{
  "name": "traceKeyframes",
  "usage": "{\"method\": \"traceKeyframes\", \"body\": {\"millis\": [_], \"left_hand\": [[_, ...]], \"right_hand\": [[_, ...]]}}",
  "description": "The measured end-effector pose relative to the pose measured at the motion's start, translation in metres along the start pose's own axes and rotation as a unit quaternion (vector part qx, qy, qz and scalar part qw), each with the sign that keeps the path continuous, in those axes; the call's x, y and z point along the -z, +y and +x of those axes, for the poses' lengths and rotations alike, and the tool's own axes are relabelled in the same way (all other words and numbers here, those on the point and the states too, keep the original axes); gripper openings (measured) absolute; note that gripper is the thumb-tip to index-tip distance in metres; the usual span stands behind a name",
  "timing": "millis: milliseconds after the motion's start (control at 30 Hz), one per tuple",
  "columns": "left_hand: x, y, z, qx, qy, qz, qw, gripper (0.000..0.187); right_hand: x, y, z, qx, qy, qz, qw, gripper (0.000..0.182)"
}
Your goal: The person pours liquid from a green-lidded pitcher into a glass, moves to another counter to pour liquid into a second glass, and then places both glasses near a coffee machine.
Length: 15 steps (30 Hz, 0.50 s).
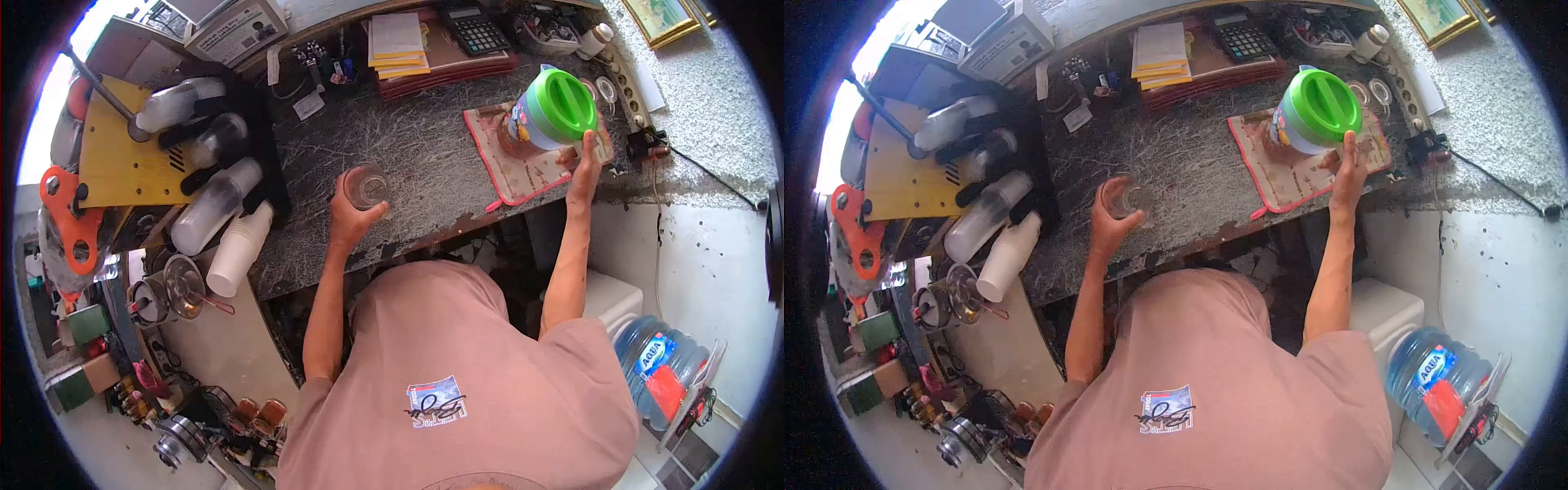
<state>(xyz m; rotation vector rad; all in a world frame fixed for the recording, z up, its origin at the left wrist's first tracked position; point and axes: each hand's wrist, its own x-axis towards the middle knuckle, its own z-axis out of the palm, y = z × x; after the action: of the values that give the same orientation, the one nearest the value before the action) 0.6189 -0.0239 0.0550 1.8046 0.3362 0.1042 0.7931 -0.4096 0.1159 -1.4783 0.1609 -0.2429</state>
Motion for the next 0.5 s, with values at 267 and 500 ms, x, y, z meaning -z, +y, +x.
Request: {"method": "traceKeyframes", "body": {"millis": [267, 500], "left_hand": [[-0.012, -0.025, -0.004, -0.052, 0.040, -0.038, 0.997, 0.087], [-0.034, -0.011, -0.051, 0.086, 0.153, 0.027, 0.984, 0.055]], "right_hand": [[-0.013, 0.010, 0.015, 0.061, 0.085, 0.095, 0.990, 0.024], [-0.009, -0.017, 0.003, 0.088, -0.068, 0.100, 0.989, 0.032]]}}
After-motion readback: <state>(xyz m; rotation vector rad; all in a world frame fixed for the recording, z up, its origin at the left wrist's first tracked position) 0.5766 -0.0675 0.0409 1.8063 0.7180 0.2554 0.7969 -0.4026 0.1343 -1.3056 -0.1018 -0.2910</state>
